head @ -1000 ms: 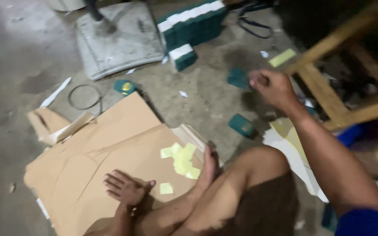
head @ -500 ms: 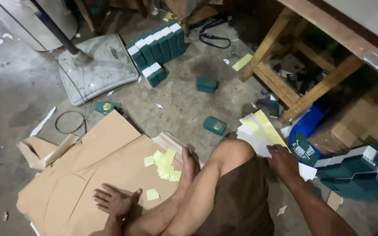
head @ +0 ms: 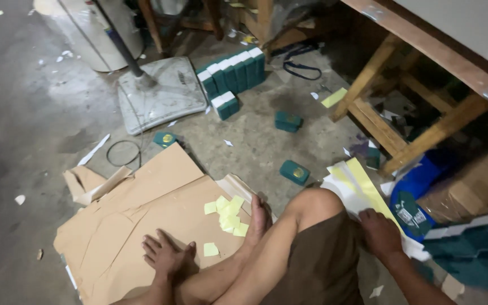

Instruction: Applying labels to small green boxes while sitting on the floor.

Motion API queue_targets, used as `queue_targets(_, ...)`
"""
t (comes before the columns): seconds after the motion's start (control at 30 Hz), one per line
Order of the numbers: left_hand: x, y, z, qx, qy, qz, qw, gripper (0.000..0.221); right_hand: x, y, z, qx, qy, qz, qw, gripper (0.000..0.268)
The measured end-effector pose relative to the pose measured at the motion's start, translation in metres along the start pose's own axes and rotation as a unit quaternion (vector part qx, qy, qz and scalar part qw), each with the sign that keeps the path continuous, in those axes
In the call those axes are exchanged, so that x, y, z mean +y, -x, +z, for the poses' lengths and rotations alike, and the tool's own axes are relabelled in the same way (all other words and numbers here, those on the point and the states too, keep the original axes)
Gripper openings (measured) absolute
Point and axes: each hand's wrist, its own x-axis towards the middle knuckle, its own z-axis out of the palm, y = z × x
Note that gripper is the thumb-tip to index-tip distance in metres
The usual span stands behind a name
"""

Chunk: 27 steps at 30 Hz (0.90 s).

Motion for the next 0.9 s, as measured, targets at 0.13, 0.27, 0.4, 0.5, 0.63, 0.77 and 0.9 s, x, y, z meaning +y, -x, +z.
queue_targets(0.13,0.01,-0.006,0.001,0.018,0.018,-0.03,0.999,0.127,0.013,0.007,0.03,0.077,-0.121,0.036,0.989,0.017)
queue_targets(0.27,0.014,-0.01,0.007,0.048,0.029,-0.041,0.998,0.117,0.017,-0.003,0.009,-0.05,-0.171,0.174,0.968,0.03)
queue_targets(0.4,0.012,-0.011,0.011,0.099,0.087,-0.002,0.991,0.099,0.098,-0.023,0.142,0.117,-0.103,0.1,0.983,0.032)
queue_targets(0.5,0.015,-0.011,0.011,0.111,0.115,-0.007,0.987,0.09,0.163,-0.088,0.154,0.129,-0.108,0.053,0.984,0.03)
queue_targets(0.63,0.021,-0.003,-0.006,0.085,0.171,-0.035,0.981,0.086,0.179,-0.131,0.111,0.154,-0.123,0.015,0.98,0.027)
queue_targets(0.77,0.018,0.0,-0.003,0.102,0.177,-0.021,0.979,0.083,0.169,-0.178,0.073,0.173,-0.148,-0.028,0.973,0.024)
queue_targets(0.9,0.024,0.008,-0.021,0.075,0.173,-0.028,0.982,0.082,0.146,-0.221,0.039,0.195,-0.185,-0.061,0.961,0.022)
